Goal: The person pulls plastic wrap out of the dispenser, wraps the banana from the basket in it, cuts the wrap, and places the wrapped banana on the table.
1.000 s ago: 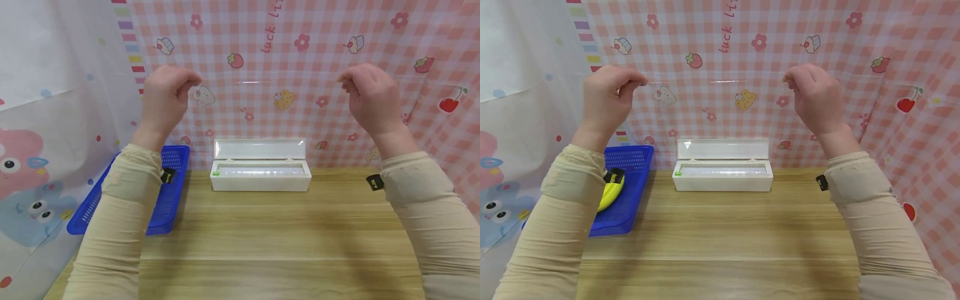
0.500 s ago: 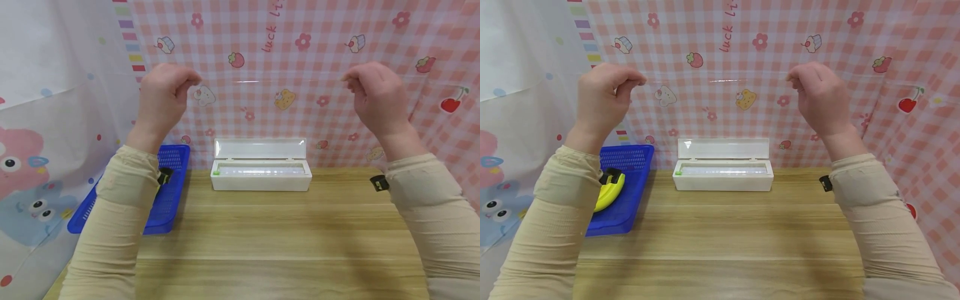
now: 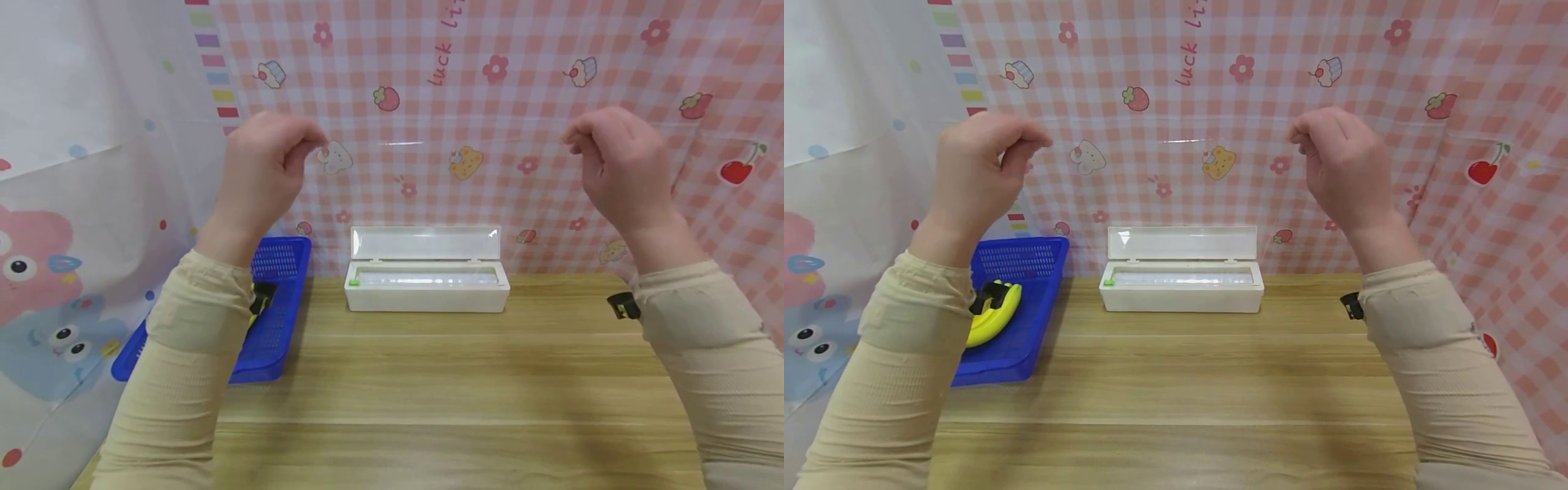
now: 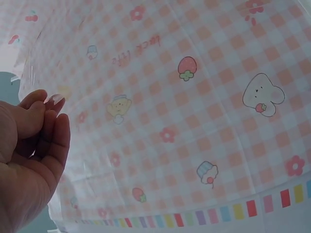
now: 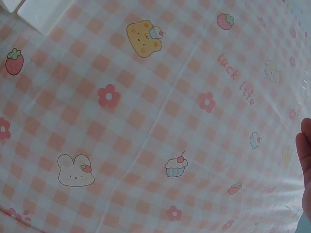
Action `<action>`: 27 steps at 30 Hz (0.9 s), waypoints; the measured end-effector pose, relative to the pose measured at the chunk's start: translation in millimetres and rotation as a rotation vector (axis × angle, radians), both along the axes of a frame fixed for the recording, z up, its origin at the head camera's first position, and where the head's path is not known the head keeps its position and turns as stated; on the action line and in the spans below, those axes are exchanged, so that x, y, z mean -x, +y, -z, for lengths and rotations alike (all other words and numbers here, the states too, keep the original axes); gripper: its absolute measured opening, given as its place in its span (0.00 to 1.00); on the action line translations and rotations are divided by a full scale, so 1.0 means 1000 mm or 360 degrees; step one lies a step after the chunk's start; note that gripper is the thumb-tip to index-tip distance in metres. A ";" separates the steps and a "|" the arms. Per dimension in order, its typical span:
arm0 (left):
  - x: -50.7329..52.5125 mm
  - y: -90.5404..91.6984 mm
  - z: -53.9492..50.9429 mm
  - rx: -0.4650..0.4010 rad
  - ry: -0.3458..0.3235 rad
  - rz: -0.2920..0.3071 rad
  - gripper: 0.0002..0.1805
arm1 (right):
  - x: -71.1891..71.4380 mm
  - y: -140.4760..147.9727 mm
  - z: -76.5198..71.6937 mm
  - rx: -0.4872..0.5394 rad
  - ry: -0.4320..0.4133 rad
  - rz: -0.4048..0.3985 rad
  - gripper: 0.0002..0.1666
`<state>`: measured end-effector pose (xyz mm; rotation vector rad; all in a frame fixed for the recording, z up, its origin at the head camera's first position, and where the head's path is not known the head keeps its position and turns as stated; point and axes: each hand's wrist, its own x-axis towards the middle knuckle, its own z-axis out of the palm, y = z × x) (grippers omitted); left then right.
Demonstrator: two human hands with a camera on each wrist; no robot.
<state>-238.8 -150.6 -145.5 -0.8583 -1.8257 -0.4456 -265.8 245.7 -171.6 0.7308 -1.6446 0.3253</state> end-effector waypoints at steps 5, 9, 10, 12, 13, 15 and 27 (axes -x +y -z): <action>-0.002 -0.002 0.002 0.0031 0.0026 0.0048 0.06 | -0.003 -0.001 0.002 0.0008 -0.0013 0.0034 0.07; -0.003 -0.004 0.003 0.0040 0.0033 0.0109 0.07 | -0.006 -0.002 0.005 0.0046 -0.0041 0.0022 0.07; -0.004 -0.005 0.003 0.0044 0.0031 0.0115 0.06 | -0.007 -0.001 0.005 0.0061 -0.0057 0.0006 0.07; -0.007 -0.005 0.003 0.0044 -0.0004 0.0129 0.06 | -0.010 -0.001 0.006 0.0067 -0.0090 -0.0024 0.06; -0.009 -0.006 0.003 0.0043 -0.0033 0.0131 0.06 | -0.011 0.000 0.006 0.0057 -0.0110 -0.0042 0.06; -0.013 -0.007 0.003 0.0021 -0.0121 0.0141 0.07 | -0.014 0.001 0.005 0.0028 -0.0153 -0.0085 0.05; -0.042 -0.012 0.001 -0.0053 -0.0714 0.0157 0.10 | -0.037 0.008 0.004 -0.0131 -0.0371 -0.0311 0.07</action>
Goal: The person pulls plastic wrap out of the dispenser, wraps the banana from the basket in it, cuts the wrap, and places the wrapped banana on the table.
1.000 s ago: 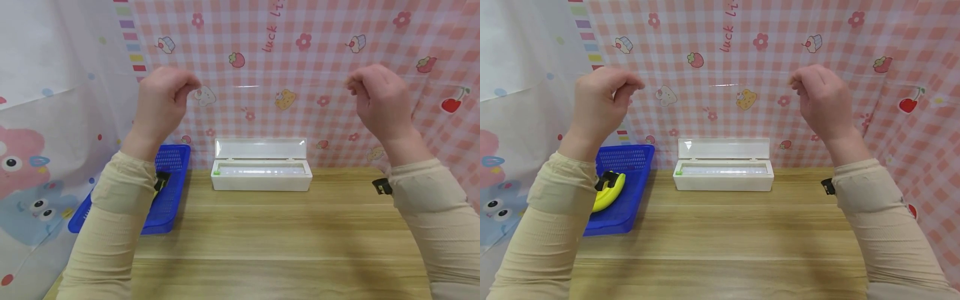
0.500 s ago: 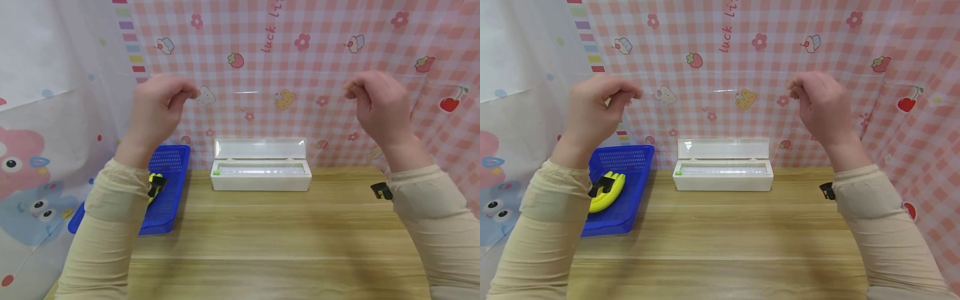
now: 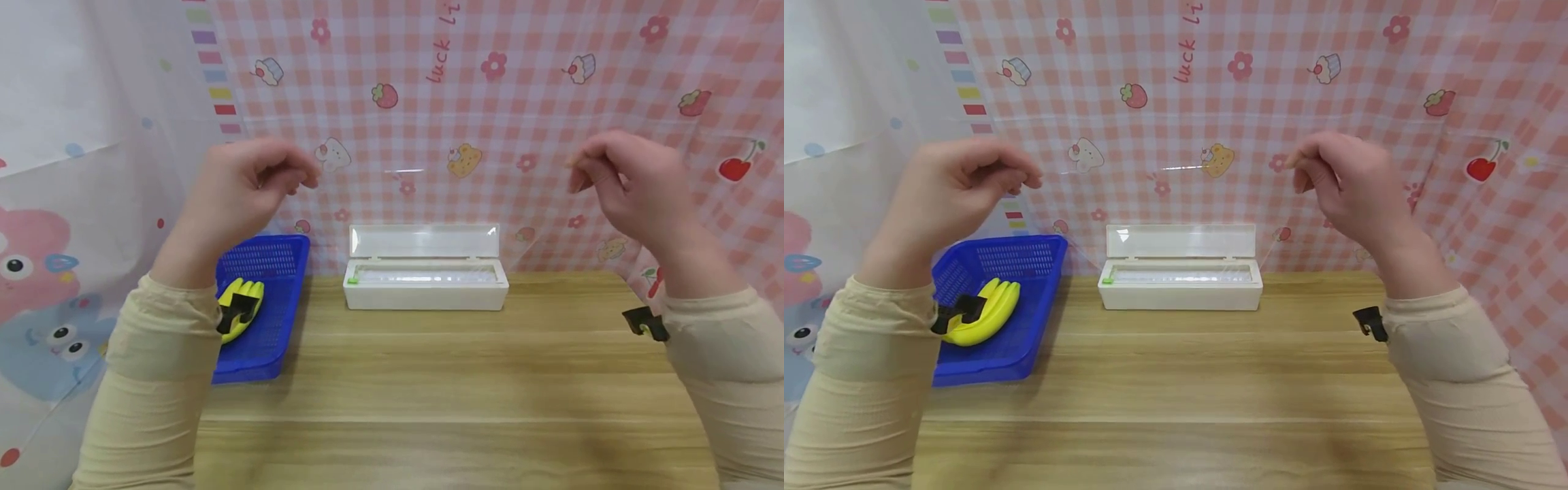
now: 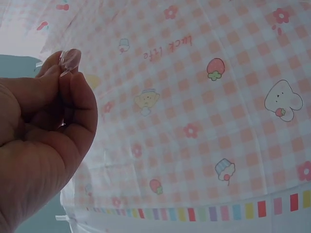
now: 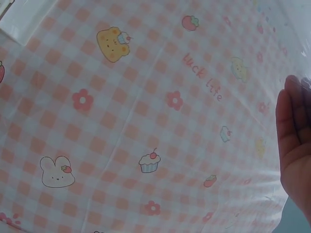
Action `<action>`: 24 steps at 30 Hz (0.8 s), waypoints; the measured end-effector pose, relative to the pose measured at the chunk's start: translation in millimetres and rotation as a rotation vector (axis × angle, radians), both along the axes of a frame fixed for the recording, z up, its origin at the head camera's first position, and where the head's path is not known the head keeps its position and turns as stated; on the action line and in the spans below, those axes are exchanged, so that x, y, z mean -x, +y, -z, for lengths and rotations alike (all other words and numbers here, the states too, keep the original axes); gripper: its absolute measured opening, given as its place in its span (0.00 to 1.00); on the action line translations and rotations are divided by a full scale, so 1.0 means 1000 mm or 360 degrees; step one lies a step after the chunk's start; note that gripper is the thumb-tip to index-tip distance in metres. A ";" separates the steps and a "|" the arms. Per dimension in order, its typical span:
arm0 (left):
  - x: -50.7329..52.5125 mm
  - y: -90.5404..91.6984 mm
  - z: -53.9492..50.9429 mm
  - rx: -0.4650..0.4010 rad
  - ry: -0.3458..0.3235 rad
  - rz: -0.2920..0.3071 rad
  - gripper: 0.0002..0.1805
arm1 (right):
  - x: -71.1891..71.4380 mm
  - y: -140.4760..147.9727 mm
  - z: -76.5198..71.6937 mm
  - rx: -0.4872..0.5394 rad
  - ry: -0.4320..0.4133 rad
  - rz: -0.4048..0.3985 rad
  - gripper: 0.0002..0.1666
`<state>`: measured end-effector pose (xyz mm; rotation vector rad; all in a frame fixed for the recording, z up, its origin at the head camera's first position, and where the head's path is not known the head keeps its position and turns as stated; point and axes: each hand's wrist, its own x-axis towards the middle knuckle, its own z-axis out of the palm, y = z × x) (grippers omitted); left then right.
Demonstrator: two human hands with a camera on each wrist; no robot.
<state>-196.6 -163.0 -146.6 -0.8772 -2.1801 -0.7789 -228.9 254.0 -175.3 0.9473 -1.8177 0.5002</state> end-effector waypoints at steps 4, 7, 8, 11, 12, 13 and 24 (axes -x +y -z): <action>-0.006 -0.003 0.002 -0.0007 -0.0074 0.0042 0.10 | -0.006 0.002 0.002 -0.0018 -0.0080 -0.0099 0.08; -0.009 -0.005 0.004 -0.0018 -0.0111 0.0110 0.10 | -0.010 0.003 0.004 -0.0035 -0.0155 -0.0166 0.07; -0.010 -0.006 0.004 -0.0021 -0.0124 0.0131 0.09 | -0.012 0.004 0.005 -0.0038 -0.0185 -0.0192 0.07; -0.012 -0.008 0.005 -0.0035 -0.0190 0.0181 0.09 | -0.016 0.005 0.006 -0.0045 -0.0262 -0.0254 0.05; -0.013 -0.008 0.006 -0.0037 -0.0212 0.0193 0.09 | -0.017 0.006 0.006 -0.0044 -0.0285 -0.0277 0.05; -0.013 -0.009 0.006 -0.0042 -0.0240 0.0207 0.09 | -0.018 0.006 0.007 -0.0047 -0.0308 -0.0282 0.05; -0.021 -0.019 0.015 -0.0103 -0.0600 0.0372 0.08 | -0.030 0.015 0.014 -0.0056 -0.0662 -0.0497 0.04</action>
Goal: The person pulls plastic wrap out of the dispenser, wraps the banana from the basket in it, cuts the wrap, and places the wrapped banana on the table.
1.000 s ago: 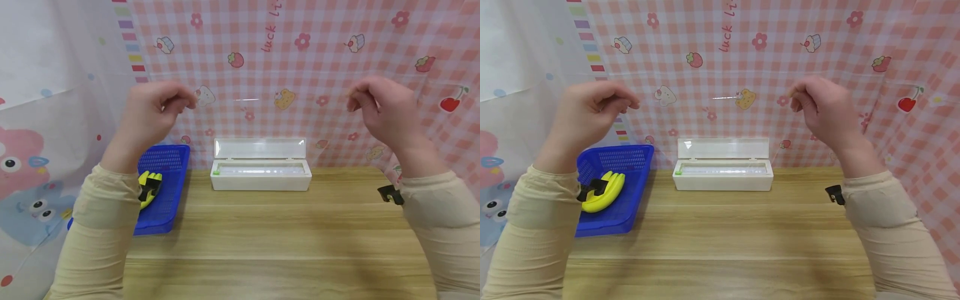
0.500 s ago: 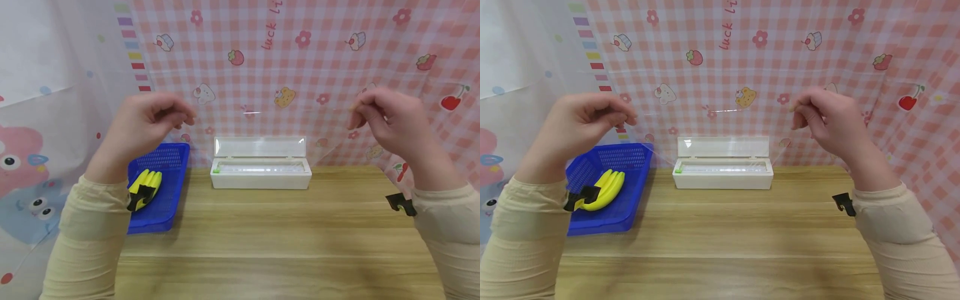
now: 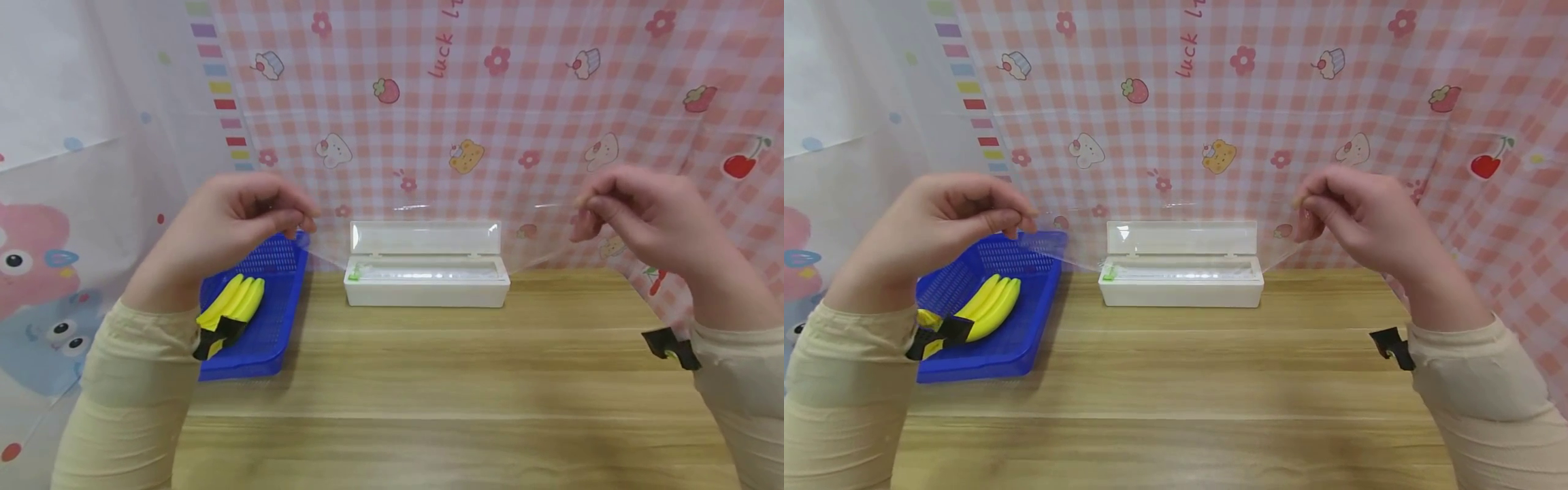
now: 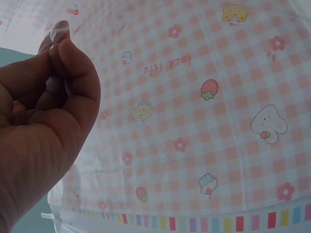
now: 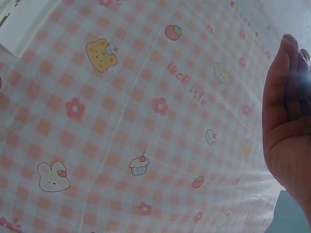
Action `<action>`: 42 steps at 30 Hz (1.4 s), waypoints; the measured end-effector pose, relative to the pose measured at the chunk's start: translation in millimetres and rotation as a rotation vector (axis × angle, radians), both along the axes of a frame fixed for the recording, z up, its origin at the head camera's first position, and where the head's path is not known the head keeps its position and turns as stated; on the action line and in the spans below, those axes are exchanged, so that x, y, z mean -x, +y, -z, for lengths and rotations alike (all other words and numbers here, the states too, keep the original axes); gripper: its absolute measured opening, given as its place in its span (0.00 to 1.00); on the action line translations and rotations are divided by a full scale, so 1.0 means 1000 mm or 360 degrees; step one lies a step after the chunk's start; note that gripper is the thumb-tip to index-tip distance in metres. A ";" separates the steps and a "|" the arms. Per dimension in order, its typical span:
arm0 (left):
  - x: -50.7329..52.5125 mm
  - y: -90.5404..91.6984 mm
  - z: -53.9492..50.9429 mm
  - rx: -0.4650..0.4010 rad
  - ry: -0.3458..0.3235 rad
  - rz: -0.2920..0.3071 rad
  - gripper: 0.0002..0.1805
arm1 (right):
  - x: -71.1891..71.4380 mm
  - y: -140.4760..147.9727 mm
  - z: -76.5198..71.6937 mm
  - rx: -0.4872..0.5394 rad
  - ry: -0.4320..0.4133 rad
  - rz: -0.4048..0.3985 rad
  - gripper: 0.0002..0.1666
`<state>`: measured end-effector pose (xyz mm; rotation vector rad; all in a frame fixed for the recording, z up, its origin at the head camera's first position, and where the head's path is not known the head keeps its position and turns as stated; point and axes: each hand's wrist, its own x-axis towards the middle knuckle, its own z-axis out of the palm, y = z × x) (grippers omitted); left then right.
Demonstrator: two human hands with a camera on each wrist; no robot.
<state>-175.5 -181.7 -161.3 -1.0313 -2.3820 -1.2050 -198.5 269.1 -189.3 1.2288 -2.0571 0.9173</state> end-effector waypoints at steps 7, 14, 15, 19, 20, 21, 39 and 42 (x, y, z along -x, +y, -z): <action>-0.004 -0.006 0.009 -0.0025 -0.0178 0.0153 0.08 | -0.006 0.005 0.006 -0.0064 -0.0085 -0.0166 0.12; -0.008 -0.010 0.023 -0.0125 -0.0295 0.0387 0.09 | -0.009 0.008 0.016 -0.0033 -0.0262 -0.0471 0.09; -0.008 -0.010 0.026 -0.0151 -0.0311 0.0436 0.09 | -0.010 0.009 0.018 -0.0039 -0.0277 -0.0494 0.09; -0.010 -0.012 0.038 -0.0201 -0.0342 0.0580 0.10 | -0.015 0.010 0.026 -0.0074 -0.0321 -0.0519 0.08; -0.011 -0.013 0.041 -0.0201 -0.0346 0.0602 0.11 | -0.017 0.011 0.028 -0.0086 -0.0320 -0.0508 0.08; -0.012 -0.013 0.044 -0.0197 -0.0354 0.0612 0.11 | -0.019 0.011 0.029 -0.0093 -0.0322 -0.0500 0.08; -0.021 -0.017 0.091 -0.0231 -0.0399 0.0923 0.10 | -0.035 0.006 0.069 -0.0118 -0.0375 -0.0790 0.08; -0.019 -0.016 0.100 -0.0273 -0.0394 0.1051 0.12 | -0.036 0.005 0.075 -0.0108 -0.0399 -0.0835 0.07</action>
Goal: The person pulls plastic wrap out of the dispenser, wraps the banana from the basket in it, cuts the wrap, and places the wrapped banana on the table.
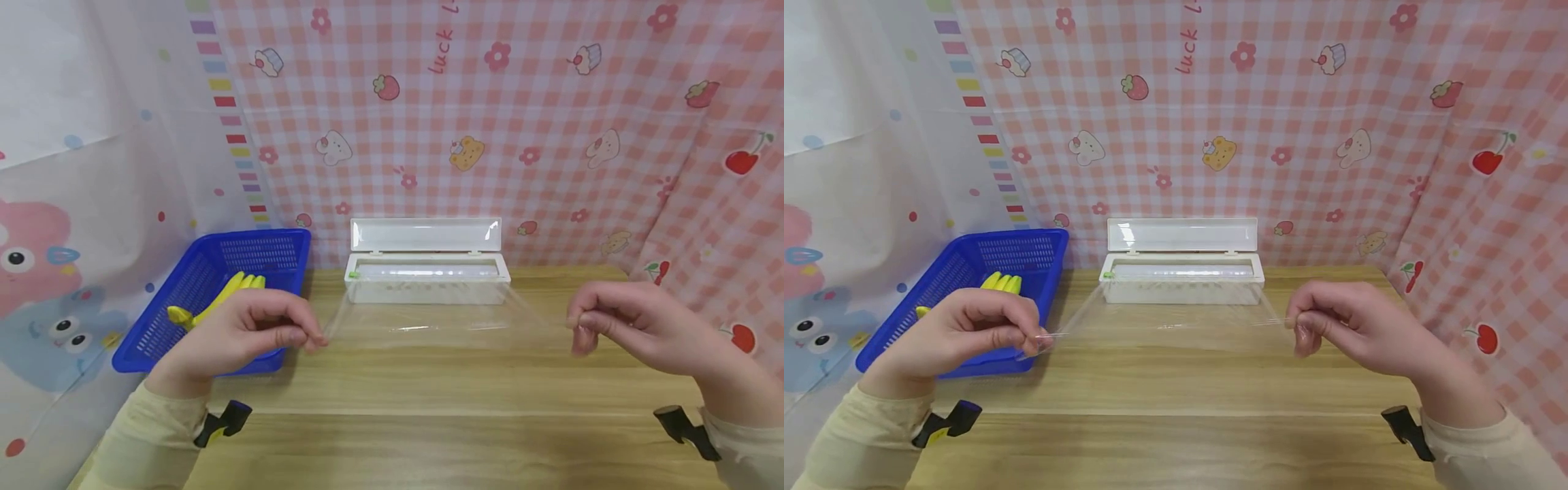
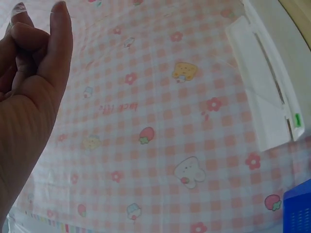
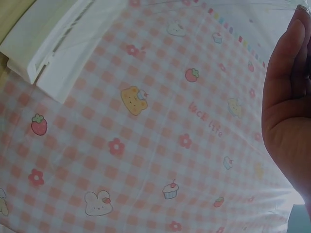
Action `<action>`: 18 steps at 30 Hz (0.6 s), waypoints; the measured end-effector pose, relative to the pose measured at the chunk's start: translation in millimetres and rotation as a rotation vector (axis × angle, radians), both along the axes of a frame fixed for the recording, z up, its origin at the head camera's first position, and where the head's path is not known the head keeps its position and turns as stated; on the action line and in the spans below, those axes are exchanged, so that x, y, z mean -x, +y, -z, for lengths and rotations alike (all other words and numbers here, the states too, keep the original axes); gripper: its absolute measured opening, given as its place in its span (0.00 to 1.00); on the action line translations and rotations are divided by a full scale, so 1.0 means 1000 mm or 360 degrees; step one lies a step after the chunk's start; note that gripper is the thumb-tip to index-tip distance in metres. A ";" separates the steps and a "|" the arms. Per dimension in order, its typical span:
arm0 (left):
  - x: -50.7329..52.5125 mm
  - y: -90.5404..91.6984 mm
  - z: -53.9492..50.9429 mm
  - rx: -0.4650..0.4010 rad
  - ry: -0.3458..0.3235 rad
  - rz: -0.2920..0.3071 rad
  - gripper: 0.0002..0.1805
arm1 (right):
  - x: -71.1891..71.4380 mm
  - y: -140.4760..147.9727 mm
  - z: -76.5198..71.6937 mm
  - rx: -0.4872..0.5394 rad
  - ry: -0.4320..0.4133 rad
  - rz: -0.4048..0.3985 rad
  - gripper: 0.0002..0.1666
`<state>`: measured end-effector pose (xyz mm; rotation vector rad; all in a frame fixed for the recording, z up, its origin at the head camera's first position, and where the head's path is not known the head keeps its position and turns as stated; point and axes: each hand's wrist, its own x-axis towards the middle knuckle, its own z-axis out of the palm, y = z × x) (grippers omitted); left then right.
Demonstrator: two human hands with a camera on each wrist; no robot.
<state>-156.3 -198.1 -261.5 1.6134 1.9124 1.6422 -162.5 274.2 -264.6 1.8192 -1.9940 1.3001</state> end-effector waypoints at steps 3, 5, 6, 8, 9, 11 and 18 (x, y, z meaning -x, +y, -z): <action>0.002 0.001 0.007 -0.0034 0.0030 0.0131 0.14 | -0.002 0.000 0.007 -0.0004 -0.0048 -0.0027 0.06; 0.003 0.002 0.012 -0.0041 0.0064 0.0204 0.15 | -0.005 0.001 0.013 -0.0023 -0.0104 -0.0039 0.06; 0.003 0.002 0.014 -0.0035 0.0082 0.0228 0.15 | -0.006 0.001 0.017 -0.0039 -0.0124 -0.0044 0.06; 0.002 0.002 0.020 -0.0016 0.0101 0.0269 0.16 | -0.008 0.001 0.024 -0.0085 -0.0177 -0.0060 0.09; 0.002 0.002 0.022 -0.0002 0.0104 0.0281 0.16 | -0.009 0.000 0.028 -0.0113 -0.0192 -0.0065 0.11; 0.000 0.002 0.028 0.0035 0.0092 0.0292 0.16 | -0.010 -0.001 0.036 -0.0167 -0.0244 -0.0095 0.16; -0.007 0.002 0.049 0.0211 -0.0046 0.0298 0.15 | -0.013 -0.005 0.060 -0.0278 -0.0455 -0.0192 0.22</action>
